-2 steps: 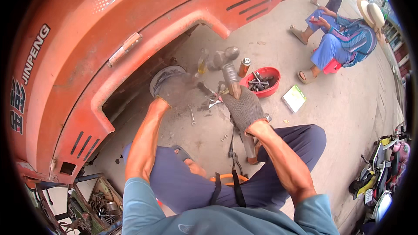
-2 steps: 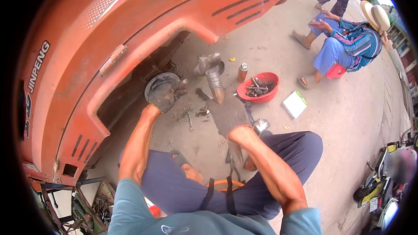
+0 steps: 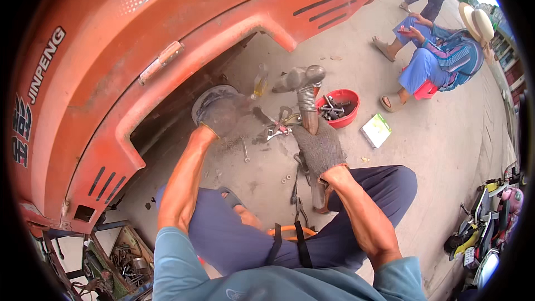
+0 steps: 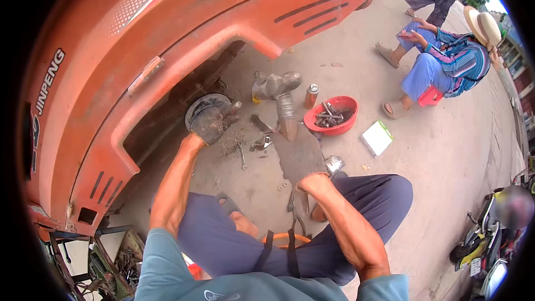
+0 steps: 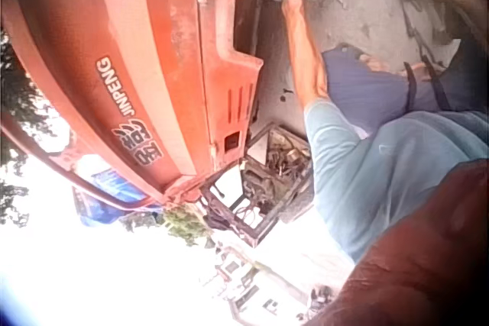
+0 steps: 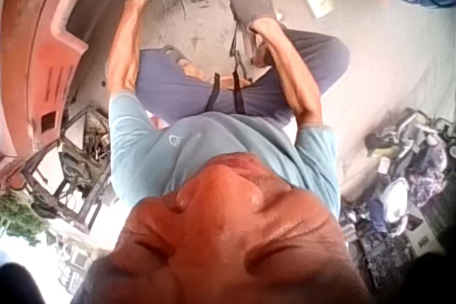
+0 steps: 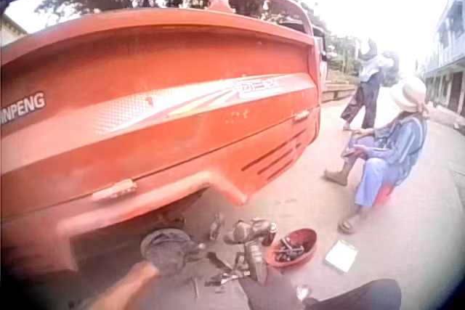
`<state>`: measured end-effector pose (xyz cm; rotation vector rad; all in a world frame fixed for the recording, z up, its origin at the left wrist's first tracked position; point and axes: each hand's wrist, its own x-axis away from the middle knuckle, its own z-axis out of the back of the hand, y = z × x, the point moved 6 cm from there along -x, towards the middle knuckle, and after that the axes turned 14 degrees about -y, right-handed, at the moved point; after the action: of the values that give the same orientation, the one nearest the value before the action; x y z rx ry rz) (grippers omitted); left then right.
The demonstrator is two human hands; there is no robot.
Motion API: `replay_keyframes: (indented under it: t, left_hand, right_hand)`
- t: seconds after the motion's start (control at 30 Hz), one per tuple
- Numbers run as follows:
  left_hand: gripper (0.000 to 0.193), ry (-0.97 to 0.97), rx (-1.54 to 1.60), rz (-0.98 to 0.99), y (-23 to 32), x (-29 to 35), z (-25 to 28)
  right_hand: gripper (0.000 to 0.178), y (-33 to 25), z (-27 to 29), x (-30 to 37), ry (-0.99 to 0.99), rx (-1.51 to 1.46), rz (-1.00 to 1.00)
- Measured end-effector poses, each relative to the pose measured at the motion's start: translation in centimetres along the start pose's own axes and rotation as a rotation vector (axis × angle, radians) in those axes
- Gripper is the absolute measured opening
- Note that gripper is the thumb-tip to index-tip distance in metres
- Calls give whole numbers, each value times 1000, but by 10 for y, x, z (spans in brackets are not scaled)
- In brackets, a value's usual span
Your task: The person uses a hammer and pliers to remove parts from a wheel hub, wipes components with a cloth, then places a wheel onto the hub and fastens it using bolts and an electric impact wrench.
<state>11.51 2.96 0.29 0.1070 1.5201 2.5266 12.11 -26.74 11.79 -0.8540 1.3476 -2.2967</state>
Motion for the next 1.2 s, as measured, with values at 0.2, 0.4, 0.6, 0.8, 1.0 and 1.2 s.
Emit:
replay_keyframes:
  t: [0.2,0.4,0.6,0.8,1.0,1.2]
  left_hand:
    - [31,-142,-178,131,60,13,-58]
    - [46,-554,-365,489,-29,54,-187]
    - [59,-608,-301,662,-82,83,-207]
    - [79,120,492,725,-76,85,-124]
    - [96,563,1021,604,-7,100,-61]
    - [100,208,402,123,-108,113,-38]
  right_hand:
    - [35,75,15,15,110,-112,-122]
    - [43,237,-69,-38,-61,291,-286]
    - [35,278,-118,-11,-388,421,-570]
    - [32,325,-133,-19,-343,441,-562]
    - [35,334,-138,-22,-547,599,-685]
    - [38,321,-158,-39,-498,544,-605]
